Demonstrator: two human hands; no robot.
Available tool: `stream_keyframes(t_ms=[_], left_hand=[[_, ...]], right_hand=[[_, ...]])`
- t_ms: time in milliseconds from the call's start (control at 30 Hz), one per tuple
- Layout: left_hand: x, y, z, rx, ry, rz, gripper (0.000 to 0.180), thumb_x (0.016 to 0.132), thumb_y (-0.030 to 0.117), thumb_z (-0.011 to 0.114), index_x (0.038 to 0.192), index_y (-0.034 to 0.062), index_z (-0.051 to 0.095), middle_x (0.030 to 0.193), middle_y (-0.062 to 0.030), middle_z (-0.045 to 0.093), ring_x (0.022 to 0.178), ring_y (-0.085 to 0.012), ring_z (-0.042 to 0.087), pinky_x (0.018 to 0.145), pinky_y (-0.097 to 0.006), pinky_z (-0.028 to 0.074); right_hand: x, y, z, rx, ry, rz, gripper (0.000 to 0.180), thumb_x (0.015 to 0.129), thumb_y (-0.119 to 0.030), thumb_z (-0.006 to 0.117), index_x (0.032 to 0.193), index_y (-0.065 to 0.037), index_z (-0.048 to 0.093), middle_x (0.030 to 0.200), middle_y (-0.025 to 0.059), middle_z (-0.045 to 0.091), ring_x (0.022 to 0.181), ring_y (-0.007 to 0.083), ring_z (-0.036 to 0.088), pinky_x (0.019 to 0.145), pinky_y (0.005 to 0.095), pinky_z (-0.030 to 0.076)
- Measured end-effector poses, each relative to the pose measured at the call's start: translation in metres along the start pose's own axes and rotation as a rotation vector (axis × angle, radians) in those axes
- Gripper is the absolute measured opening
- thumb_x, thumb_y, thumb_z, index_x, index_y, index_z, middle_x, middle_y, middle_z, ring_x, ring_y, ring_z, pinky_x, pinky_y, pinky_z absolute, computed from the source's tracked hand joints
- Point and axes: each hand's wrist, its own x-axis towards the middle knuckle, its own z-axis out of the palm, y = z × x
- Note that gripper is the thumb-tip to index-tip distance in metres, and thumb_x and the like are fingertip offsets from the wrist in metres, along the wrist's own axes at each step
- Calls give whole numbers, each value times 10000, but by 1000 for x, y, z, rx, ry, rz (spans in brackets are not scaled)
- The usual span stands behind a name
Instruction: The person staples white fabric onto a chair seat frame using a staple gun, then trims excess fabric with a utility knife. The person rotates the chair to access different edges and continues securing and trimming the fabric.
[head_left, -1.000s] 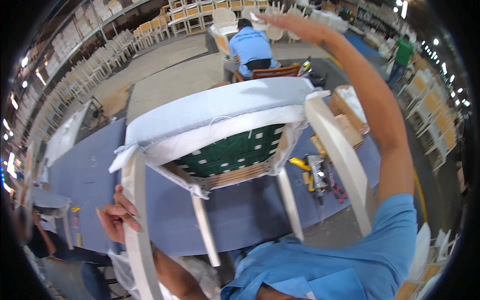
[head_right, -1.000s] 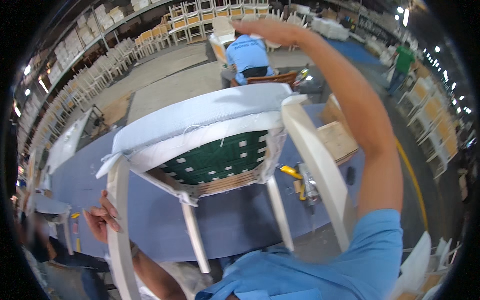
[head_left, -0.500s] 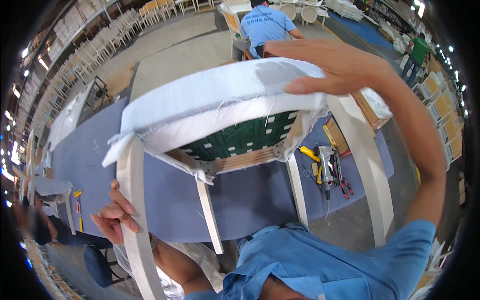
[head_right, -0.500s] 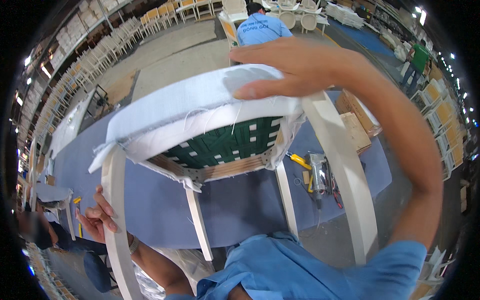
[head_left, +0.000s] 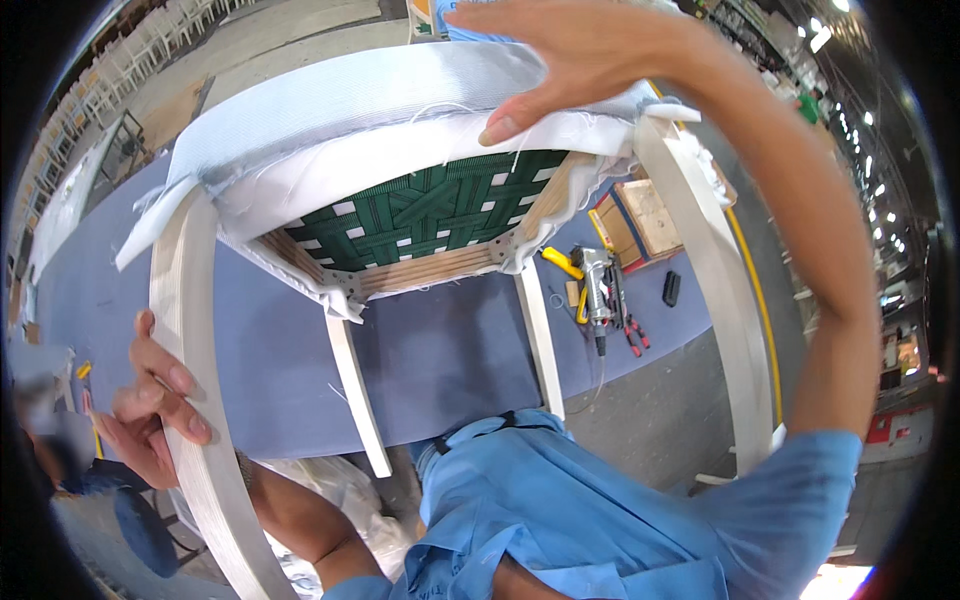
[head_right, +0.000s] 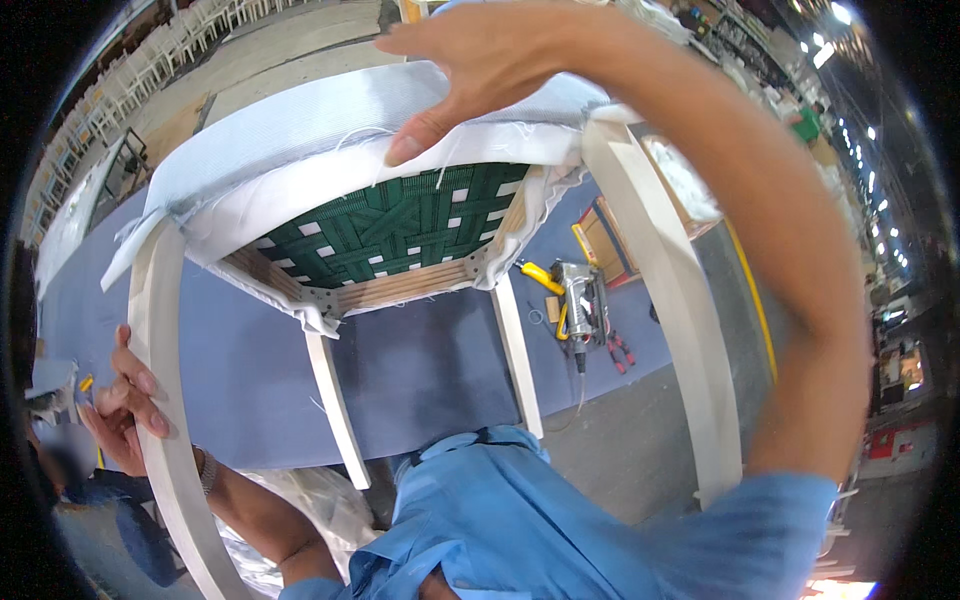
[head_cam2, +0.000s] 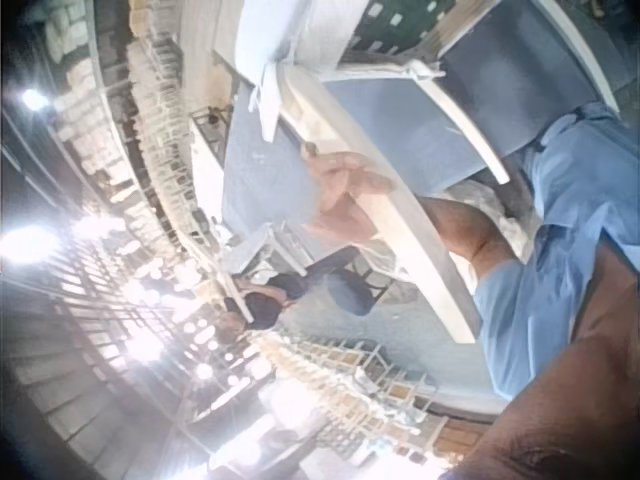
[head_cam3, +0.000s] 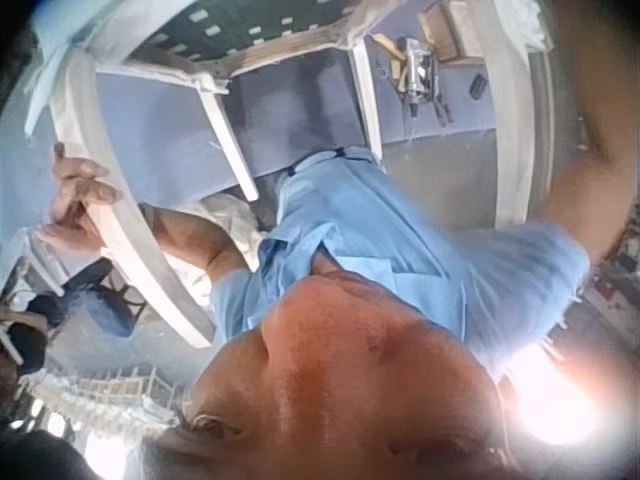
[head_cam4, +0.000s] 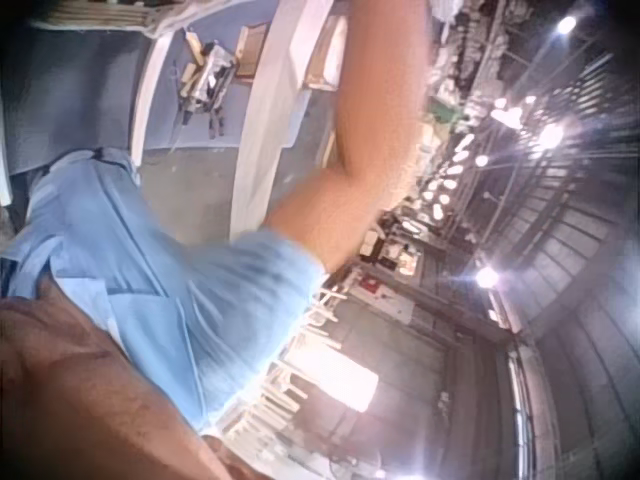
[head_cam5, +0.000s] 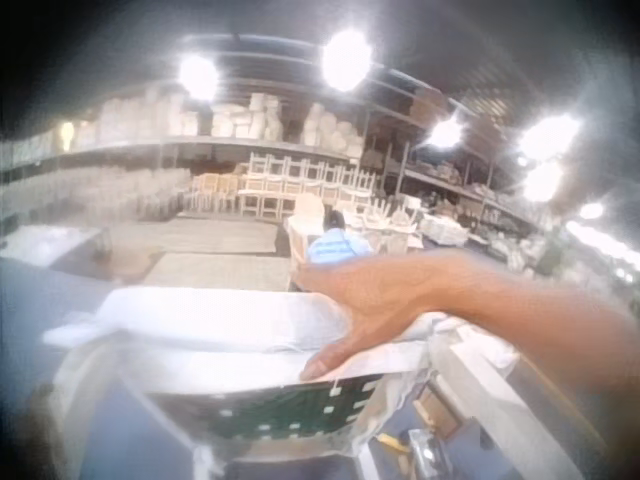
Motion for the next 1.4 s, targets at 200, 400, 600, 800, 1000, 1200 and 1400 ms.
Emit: stream_keyframes(t_ms=[200, 400, 600, 800, 1000, 1200, 1400], left_hand=[[6, -6, 19, -19, 42, -15, 670, 1110, 314, 88, 1054, 73, 711, 489, 40, 561, 800, -122, 547, 1231, -493, 152], [5, -2, 13, -54, 60, -10, 639, 1108, 306, 120, 1052, 39, 697, 460, 43, 543, 762, -123, 540, 1199, -478, 165], [7, -4, 18, -102, 76, 12, 633, 1106, 287, 120, 1081, 9, 688, 460, 24, 556, 738, -124, 538, 1184, -467, 178], [7, -7, 9, -160, 37, -13, 614, 1112, 294, 144, 1152, 11, 688, 477, 52, 563, 776, -132, 549, 1202, -458, 171], [9, -3, 17, -168, 72, -4, 619, 1117, 287, 147, 1115, 4, 697, 469, 28, 549, 748, -143, 544, 1186, -445, 194], [15, 0, 24, -18, 129, -86, 608, 1102, 299, 148, 941, -2, 651, 459, 12, 509, 664, -147, 538, 1161, -451, 240], [39, 76, 16, 523, -86, -464, 394, 1035, 251, 490, 976, -83, 692, 680, -115, 693, 691, -168, 653, 1038, -431, 446]], right_hand=[[30, 44, 62, 275, 49, 34, 1137, 608, -751, 756, 1499, -108, 464, 1406, 204, 569, 1212, 397, 557, 1064, 452, 419], [30, 37, 58, 186, 161, -2, 1006, 726, -682, 742, 1496, -96, 469, 1423, 199, 562, 1247, 378, 558, 1067, 450, 423], [-5, 32, 60, 51, 354, -229, 793, 881, -564, 679, 1477, -76, 490, 1466, 175, 540, 1352, 344, 513, 1132, 456, 391], [-7, 102, 44, 192, 531, -15, 761, 955, -615, 543, 1499, -88, 469, 1515, 165, 493, 1397, 331, 471, 1187, 445, 330], [25, 78, 63, 305, 13, 48, 933, 938, -751, 419, 1568, -68, 330, 1514, 224, 466, 1362, 389, 483, 1150, 441, 365], [-2, 65, 62, 230, 139, -133, 1043, 849, -757, 566, 1494, 47, 404, 1487, 277, 470, 1343, 404, 503, 1127, 421, 403], [-25, 66, 58, 649, 175, -306, 764, 913, -489, 686, 1467, -10, 469, 1482, 209, 509, 1285, 319, 569, 1064, 443, 458]])
